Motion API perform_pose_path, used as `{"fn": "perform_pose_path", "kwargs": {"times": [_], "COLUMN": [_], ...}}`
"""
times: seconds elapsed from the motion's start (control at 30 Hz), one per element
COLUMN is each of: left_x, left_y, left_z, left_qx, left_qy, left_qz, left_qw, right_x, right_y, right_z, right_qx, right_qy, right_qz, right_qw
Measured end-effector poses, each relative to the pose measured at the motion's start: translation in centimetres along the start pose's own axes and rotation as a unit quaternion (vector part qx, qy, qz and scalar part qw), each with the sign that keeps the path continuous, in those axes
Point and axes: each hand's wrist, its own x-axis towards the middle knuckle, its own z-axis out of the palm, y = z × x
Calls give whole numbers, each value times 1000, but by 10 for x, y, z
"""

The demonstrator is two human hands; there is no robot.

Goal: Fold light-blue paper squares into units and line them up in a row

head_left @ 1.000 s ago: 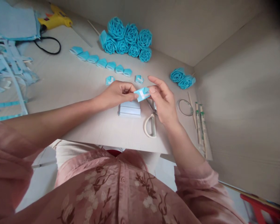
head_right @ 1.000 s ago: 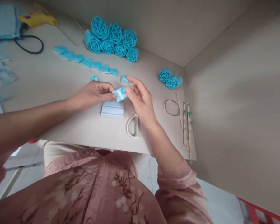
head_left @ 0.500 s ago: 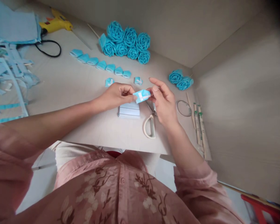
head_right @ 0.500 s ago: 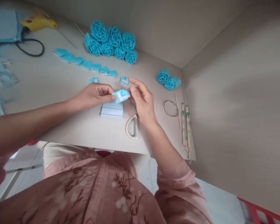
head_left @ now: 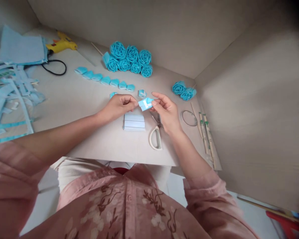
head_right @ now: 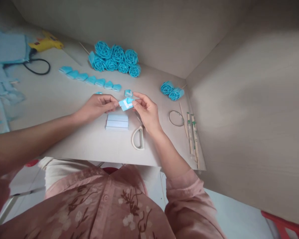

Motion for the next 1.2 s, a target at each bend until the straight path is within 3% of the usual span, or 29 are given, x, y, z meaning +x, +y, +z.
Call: {"fn": "perform_pose_path", "kwargs": {"times": [0.27, 0.5, 0.73, 1.1, 1.2], "left_x": [10, 21, 25, 31, 30], "left_y": [-1, -4, -12, -13, -10], "left_z": [-11, -19, -23, -40, -37], "left_qx": [-83, -109, -115, -144, -103], "left_qy": [112, 167, 183, 264, 235], "left_qz": [-19, -29, -30, -23, -14], "left_qw": [990, 979, 976, 953, 967], "right_x": [18, 31, 31, 22, 20], "right_y": [16, 29, 25, 16, 9], "right_z": [-14, -30, -32, -19, -16], "right_qx": [43, 63, 46, 49, 49], "right_qy": [106, 164, 173, 147, 120], "right_qz": [24, 7, 2, 7, 2], "right_qw": [993, 984, 984, 988, 992]}}
